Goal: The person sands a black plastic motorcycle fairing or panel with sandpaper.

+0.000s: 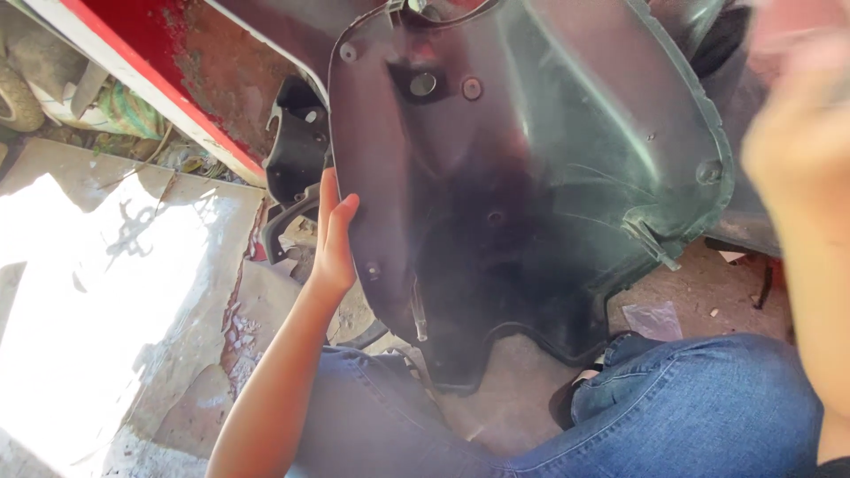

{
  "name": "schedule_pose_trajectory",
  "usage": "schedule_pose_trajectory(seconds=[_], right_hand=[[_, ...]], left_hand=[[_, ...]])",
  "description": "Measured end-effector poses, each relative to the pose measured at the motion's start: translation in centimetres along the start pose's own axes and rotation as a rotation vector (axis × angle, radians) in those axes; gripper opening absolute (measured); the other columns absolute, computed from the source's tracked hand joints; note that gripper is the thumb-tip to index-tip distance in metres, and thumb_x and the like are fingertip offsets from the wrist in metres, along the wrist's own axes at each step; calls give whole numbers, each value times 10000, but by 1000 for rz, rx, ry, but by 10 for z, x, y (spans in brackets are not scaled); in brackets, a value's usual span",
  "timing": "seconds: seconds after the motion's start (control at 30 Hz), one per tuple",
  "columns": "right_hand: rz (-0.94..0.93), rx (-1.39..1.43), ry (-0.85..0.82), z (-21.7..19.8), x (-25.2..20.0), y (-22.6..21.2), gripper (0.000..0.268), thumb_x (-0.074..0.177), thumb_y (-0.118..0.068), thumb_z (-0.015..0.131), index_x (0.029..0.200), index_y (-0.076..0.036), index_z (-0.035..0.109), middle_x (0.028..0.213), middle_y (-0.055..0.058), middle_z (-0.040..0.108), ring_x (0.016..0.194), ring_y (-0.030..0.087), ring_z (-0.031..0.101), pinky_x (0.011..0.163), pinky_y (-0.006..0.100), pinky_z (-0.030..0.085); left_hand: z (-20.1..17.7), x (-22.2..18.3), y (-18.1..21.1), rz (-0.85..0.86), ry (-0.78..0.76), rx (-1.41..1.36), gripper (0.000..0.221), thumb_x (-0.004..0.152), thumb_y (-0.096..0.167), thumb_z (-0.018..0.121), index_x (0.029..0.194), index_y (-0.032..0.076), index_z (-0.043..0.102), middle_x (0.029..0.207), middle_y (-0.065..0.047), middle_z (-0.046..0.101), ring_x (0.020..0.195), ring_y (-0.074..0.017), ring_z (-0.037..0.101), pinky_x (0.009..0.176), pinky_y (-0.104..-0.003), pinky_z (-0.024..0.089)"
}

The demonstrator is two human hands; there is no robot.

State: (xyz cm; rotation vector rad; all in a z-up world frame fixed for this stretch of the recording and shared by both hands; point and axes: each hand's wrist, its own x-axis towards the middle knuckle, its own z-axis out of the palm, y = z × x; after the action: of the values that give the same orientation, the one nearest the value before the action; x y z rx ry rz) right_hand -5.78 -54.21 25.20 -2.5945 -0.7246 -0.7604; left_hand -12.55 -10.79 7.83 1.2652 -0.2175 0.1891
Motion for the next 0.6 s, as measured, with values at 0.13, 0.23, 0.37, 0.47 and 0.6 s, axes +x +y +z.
schedule_pose_trajectory(seconds=[0.13, 0.23, 0.37, 0.47, 0.6], right_hand=[[-176, -292, 39, 56, -1, -36, 404, 969, -309, 713, 1306, -102, 631, 1416, 198, 579, 1376, 389, 507, 1125, 526, 395], [-245, -292, -93, 74, -18, -25, 658, 895, -371, 702, 1485, -118, 554, 1572, 228, 500, 1463, 405, 457, 1206, 513, 347], [-227, -208, -179, 70, -27, -23, 662, 896, -383, 669, 1490, -127, 529, 1578, 232, 464, 1461, 387, 423, 1194, 494, 339], [-193, -165, -201, 70, -28, -26, 609, 911, -367, 657, 1455, -116, 544, 1556, 212, 476, 1444, 374, 435, 1180, 478, 349], [-134, -81, -177, 72, -29, -31, 571, 921, -307, 663, 1417, -45, 553, 1533, 202, 483, 1405, 378, 473, 1148, 477, 375]], left_hand=[[5, -9, -2, -1, -24, -67, 538, 1046, 179, 400, 1545, 2, 306, 1404, -156, 549, 1244, -219, 574, 1057, -352, 467], [4, -10, -4, -11, 31, 84, 568, 1032, 191, 392, 1553, 62, 204, 1550, -89, 417, 1387, -174, 456, 1154, -321, 349], [-16, 17, 3, 161, -1, 366, 482, 1053, 245, 435, 1448, -26, 392, 1391, -142, 497, 1298, -215, 479, 1151, -341, 353], [-52, 84, -4, 180, 83, 616, 500, 1096, 374, 456, 1402, -20, 432, 1380, -150, 469, 1307, -233, 457, 1159, -344, 340], [-12, 146, 64, -27, 176, 983, 551, 1040, 496, 476, 1361, 48, 478, 1369, -162, 511, 1289, -273, 489, 1094, -383, 346]])
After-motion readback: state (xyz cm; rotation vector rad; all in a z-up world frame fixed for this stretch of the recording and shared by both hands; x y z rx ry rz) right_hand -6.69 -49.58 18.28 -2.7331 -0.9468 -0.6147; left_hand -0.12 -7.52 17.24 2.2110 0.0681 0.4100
